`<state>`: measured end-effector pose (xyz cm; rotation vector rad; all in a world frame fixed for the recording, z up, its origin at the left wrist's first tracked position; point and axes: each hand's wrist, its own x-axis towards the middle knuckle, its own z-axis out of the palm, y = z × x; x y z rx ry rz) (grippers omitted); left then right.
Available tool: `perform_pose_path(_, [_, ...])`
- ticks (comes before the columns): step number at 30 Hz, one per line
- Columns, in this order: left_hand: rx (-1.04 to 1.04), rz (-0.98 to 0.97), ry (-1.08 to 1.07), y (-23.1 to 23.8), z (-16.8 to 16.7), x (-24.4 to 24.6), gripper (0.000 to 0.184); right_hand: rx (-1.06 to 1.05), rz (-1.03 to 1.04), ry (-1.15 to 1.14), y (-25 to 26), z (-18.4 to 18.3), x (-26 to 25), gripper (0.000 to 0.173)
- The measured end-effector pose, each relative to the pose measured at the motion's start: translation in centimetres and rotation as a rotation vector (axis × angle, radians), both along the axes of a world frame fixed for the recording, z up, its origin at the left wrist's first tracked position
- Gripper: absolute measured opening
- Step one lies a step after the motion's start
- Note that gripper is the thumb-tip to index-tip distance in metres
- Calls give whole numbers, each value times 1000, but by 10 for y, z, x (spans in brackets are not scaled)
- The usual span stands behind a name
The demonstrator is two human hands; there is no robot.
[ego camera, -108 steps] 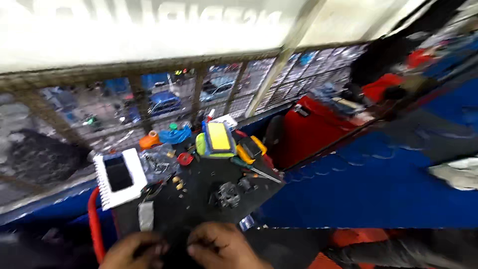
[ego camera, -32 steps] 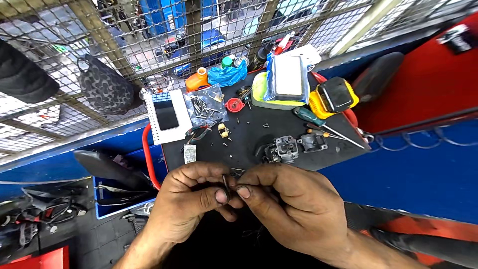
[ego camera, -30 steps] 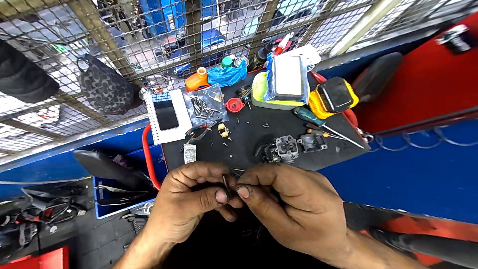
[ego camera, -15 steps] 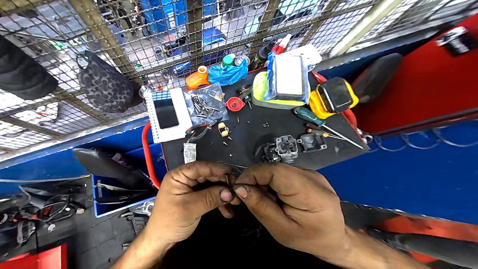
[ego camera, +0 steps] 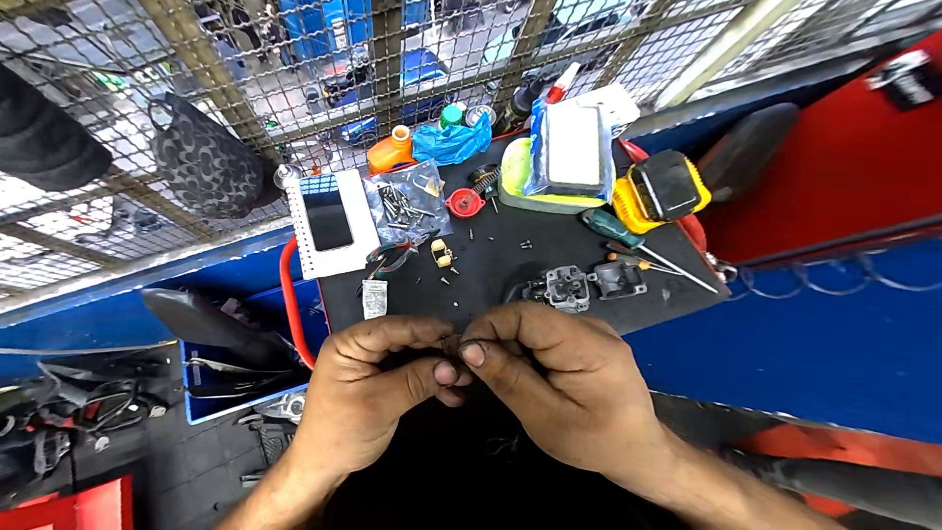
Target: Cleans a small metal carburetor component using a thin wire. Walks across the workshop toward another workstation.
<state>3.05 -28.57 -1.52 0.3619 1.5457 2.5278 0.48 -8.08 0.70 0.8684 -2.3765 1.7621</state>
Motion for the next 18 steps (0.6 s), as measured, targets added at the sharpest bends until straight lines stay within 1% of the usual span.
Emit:
perform_pose_path(3, [-89,94,60,1,2,0,21,71,-3,46,2,-4,0,8])
perform_pose_path(6, [-325,216,207,1,3,1,23,77,7,62,3,-4,0,9])
perform_pose_path(9, [-457,290,339,2,1,2,22,54,64,39,3,-3,0,9])
perform_pose_path(12, [-475,305,402,2,0,2,20,52,59,33,2,-4,0,9])
perform_pose_path(18, [-470,257,417,-2,0,0,16,58,69,50,3,-3,0,11])
